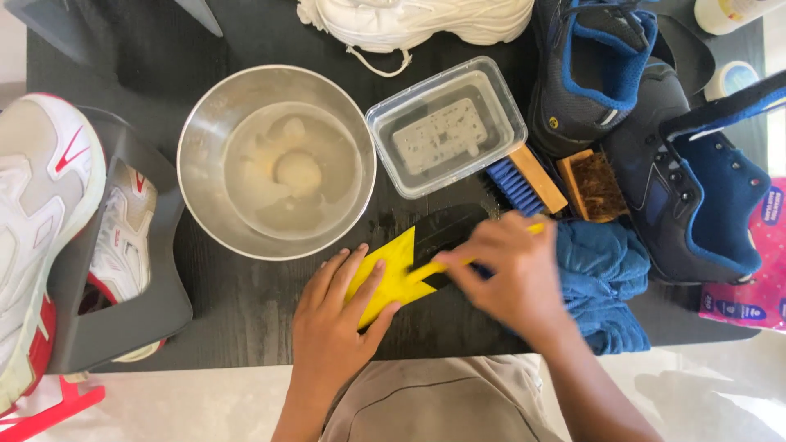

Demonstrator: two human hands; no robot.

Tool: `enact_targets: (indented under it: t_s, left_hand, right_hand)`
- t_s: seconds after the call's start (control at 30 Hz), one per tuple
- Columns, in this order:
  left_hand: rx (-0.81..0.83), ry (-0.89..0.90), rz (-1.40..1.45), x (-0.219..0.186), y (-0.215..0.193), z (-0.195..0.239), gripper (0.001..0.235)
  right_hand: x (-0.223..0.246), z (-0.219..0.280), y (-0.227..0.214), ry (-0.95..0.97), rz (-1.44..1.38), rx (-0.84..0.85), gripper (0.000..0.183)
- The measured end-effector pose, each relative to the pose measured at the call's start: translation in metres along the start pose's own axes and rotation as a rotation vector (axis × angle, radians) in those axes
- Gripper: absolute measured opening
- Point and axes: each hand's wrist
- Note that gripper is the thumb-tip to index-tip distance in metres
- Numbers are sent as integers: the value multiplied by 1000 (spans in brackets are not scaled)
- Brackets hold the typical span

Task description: The person scrubs a grey shoe insole with a yellow brush, repeatedly dipping the brush into a metal bowl of water. They flip the insole over to clean the yellow underside as well, using the same scrubbing technique.

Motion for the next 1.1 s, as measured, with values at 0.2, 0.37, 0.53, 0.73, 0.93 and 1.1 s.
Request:
enact_targets:
  t_s: [0.2, 0.37, 0.53, 0.73, 0.93, 1.1]
  left_hand:
    - [10, -5, -4, 1, 1, 1, 47]
    - [9, 4, 7, 0, 0, 4, 49]
    - [-5, 17, -2, 2, -1, 4, 46]
    - [2, 12, -10, 3, 1, 2, 49]
    - [8, 2, -11, 2, 1, 3, 48]
    - [47, -8, 50, 4, 1, 3, 37]
  right_hand:
    - [-33, 4, -19, 131, 169, -43, 19]
    - [5, 3, -8, -56, 116, -15, 21]
    - [-18, -10, -11, 76, 166, -24, 27]
    - [2, -11, 3, -206, 17, -37, 22]
    - [-10, -10, -11, 70, 211, -13, 22]
    - [-12, 8, -19, -6, 210, -5, 17]
Point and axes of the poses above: each hand's wrist, its own z-axis away from the middle knuckle, its own y-axis out of the palm, x = y × z, and after that the axes turned 1 degree about z, right-handed
